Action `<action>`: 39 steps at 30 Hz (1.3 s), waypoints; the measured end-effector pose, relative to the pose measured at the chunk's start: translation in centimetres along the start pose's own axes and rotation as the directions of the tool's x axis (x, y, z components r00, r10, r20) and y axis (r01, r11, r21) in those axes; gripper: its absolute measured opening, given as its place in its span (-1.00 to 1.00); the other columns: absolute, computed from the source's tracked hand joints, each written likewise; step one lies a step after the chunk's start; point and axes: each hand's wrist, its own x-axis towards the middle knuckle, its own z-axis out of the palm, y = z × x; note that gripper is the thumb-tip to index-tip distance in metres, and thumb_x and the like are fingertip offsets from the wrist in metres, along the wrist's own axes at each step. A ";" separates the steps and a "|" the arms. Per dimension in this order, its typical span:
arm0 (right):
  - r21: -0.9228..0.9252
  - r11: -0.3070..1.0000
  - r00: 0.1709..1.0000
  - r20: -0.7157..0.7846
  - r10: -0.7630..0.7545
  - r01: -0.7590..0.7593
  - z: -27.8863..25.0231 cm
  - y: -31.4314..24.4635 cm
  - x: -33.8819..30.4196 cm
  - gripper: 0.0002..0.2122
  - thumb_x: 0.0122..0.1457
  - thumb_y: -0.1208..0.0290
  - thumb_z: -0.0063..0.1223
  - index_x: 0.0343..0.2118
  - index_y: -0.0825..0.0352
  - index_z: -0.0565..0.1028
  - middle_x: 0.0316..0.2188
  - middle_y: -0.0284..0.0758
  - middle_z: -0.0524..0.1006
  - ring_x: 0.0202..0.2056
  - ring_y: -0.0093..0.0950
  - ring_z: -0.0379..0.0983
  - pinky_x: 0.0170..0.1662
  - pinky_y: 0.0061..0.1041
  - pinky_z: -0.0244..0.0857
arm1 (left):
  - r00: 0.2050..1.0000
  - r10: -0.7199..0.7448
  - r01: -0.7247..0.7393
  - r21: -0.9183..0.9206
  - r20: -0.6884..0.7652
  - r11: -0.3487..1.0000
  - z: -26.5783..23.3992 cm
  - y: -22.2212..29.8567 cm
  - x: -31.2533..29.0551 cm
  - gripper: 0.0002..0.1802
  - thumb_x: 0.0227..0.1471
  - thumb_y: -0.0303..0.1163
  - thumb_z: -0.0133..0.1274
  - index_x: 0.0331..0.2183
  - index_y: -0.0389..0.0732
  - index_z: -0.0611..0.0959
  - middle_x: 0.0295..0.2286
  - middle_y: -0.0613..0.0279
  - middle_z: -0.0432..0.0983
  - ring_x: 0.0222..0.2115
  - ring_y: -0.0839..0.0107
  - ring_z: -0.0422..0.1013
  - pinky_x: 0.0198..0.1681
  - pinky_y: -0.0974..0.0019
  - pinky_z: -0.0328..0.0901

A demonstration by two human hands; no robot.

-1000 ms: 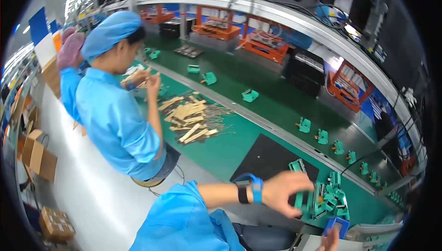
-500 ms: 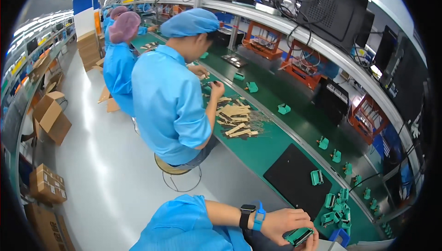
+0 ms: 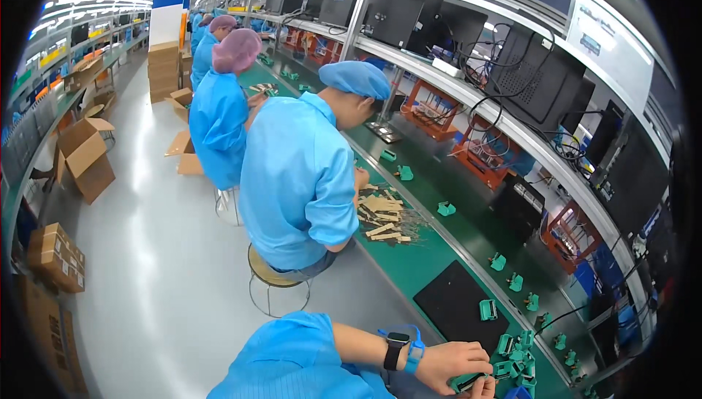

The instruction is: Placing green plastic components into a processing machine on an assembly line.

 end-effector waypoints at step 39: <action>-0.822 0.555 -0.314 -0.497 -0.809 -0.128 -10.5 -14.6 -38.0 -0.89 0.16 0.60 -0.15 -0.27 0.45 0.39 -0.37 -0.28 0.48 -0.35 -0.58 0.39 -0.26 -0.63 0.28 | 0.579 0.640 0.067 -0.812 0.505 0.580 34.0 22.8 13.0 -0.79 -0.08 -0.37 0.00 -0.60 -0.31 0.52 -0.78 0.13 0.32 -0.74 0.41 0.30 -0.64 0.37 0.18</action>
